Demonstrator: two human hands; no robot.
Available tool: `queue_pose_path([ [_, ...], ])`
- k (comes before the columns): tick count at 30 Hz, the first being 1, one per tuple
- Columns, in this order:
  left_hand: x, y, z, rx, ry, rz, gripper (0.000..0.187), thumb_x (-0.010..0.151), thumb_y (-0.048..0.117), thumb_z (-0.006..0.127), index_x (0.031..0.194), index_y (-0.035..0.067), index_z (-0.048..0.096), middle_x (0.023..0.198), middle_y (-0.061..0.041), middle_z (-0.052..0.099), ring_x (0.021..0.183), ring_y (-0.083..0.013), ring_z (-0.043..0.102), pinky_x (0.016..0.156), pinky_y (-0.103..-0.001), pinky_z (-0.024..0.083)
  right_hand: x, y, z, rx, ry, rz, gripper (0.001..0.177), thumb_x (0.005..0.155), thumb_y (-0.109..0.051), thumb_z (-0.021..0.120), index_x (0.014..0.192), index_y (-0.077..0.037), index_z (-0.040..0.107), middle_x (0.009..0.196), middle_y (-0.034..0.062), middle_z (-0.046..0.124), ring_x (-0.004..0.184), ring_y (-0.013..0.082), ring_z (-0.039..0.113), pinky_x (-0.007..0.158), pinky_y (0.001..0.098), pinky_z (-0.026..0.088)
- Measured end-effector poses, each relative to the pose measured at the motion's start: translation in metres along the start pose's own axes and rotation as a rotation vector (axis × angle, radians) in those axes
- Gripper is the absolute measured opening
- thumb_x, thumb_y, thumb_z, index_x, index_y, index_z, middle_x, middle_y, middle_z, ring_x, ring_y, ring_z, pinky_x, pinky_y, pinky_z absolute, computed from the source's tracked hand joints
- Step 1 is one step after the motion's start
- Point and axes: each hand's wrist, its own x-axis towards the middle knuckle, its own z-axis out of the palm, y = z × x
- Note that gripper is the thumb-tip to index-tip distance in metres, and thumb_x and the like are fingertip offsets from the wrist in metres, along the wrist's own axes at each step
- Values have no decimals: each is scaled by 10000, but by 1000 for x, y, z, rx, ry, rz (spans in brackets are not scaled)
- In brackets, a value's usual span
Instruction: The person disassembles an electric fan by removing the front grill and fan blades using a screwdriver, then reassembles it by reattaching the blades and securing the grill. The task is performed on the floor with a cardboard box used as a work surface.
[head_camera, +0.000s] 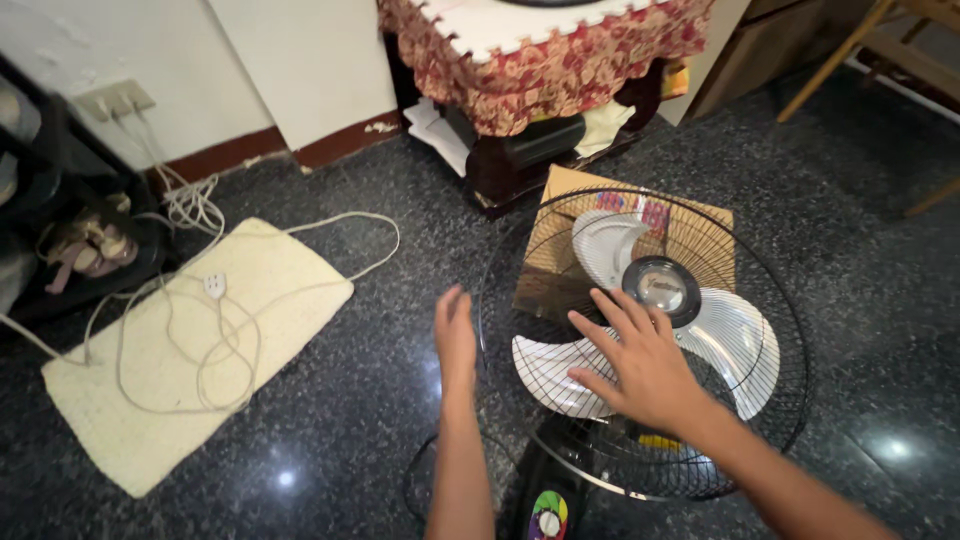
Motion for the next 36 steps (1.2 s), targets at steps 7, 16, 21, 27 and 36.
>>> queue_pose_path([
  [7,119,-5,83,479,-217,461,405,1046,232,524,1416,85,600,1316,-197,661,1214,-318,616,1019,-400,476,26,39,0,-190,-15,26,898,801,-782,518,1489,-210,445,1548,268,337,1421,476,296,1103,662,221],
  [16,122,25,92,327,-453,9,453,1013,222,451,1449,269,565,1142,-49,749,707,-151,640,566,-354,553,27,56,20,-201,-108,138,1001,753,-888,459,1572,-325,343,1584,214,272,1459,469,194,1101,714,128],
  [21,118,26,91,330,-447,30,462,994,190,462,1435,260,579,1094,-57,742,700,-159,651,570,-346,561,24,57,24,-206,-76,125,969,757,-885,443,1544,-329,338,1594,218,275,1457,476,202,1087,734,120],
  [27,126,11,92,154,-435,19,366,979,200,518,1295,130,690,1066,-10,769,664,-137,638,508,-322,498,24,54,24,-212,-56,127,957,774,-885,428,1543,-322,348,1582,231,288,1462,480,214,1098,733,122],
  [36,129,10,93,270,-329,313,302,930,290,682,1040,36,802,868,-92,793,731,-135,695,686,-298,542,26,47,20,-196,-24,120,951,776,-870,440,1544,-317,353,1584,236,286,1465,473,203,1095,734,117],
])
